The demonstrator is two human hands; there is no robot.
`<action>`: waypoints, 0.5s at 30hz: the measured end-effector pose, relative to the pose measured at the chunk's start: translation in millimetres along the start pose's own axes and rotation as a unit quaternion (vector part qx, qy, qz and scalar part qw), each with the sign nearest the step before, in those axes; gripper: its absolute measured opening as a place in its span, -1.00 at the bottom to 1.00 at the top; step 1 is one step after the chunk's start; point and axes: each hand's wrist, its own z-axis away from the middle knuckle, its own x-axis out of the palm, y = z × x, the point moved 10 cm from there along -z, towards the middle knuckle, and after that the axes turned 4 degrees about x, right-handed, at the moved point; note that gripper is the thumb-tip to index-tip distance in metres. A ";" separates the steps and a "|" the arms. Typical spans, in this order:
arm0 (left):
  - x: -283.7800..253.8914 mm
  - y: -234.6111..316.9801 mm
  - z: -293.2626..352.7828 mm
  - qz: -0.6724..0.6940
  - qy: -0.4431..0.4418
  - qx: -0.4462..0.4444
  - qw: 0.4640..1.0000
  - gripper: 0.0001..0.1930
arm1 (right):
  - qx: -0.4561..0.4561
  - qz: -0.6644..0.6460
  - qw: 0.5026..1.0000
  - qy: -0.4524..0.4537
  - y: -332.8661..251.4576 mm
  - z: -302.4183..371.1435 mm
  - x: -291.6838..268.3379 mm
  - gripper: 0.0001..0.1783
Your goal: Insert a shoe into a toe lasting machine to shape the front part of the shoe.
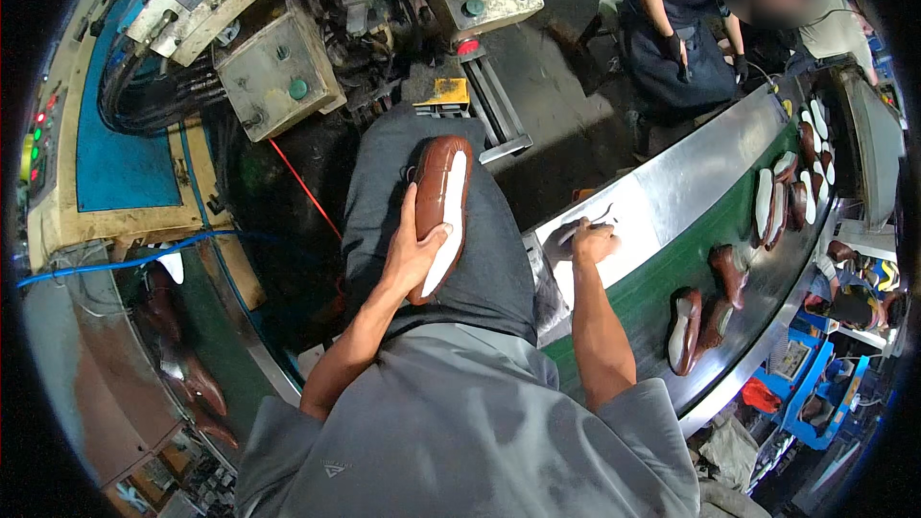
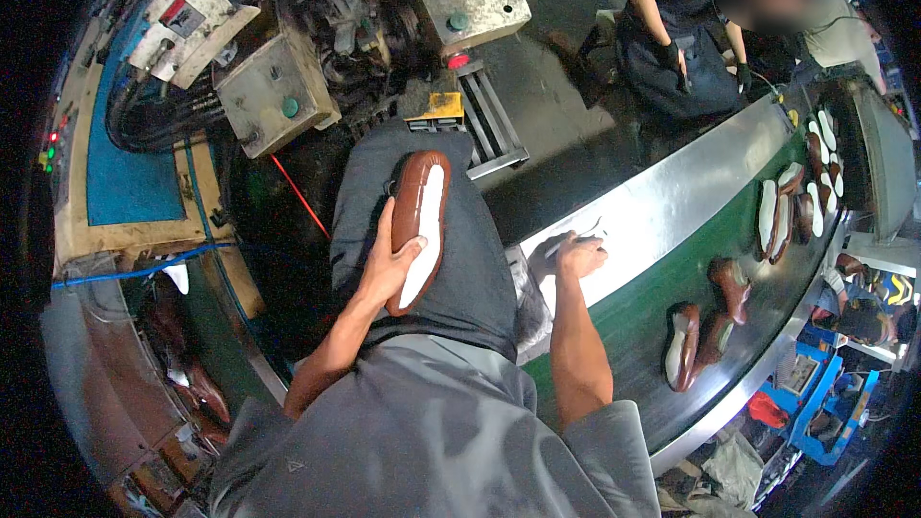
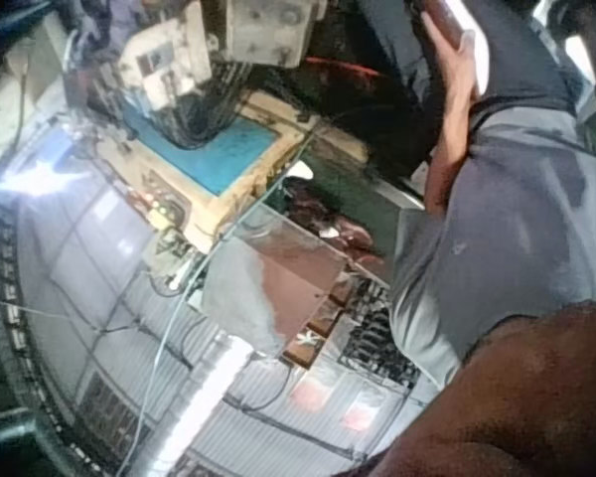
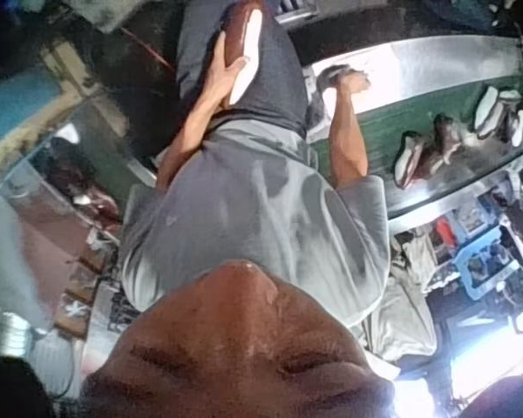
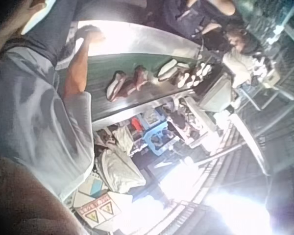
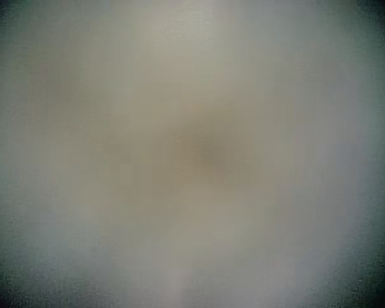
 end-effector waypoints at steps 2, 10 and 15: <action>-1.0 -1.1 1.6 0.018 0.002 0.001 1.000 0.06 | -0.013 0.010 0.999 -0.031 -5.8 0.1 1.6 -0.41; -4.0 -18.4 0.6 0.058 -0.033 0.010 0.998 0.13 | -0.035 -0.390 0.762 -0.516 -129.0 93.1 -37.1 -0.63; -0.7 -25.8 -2.5 0.077 -0.051 -0.006 0.996 0.12 | -0.583 -0.338 0.716 -0.181 -308.0 215.2 -204.2 -0.56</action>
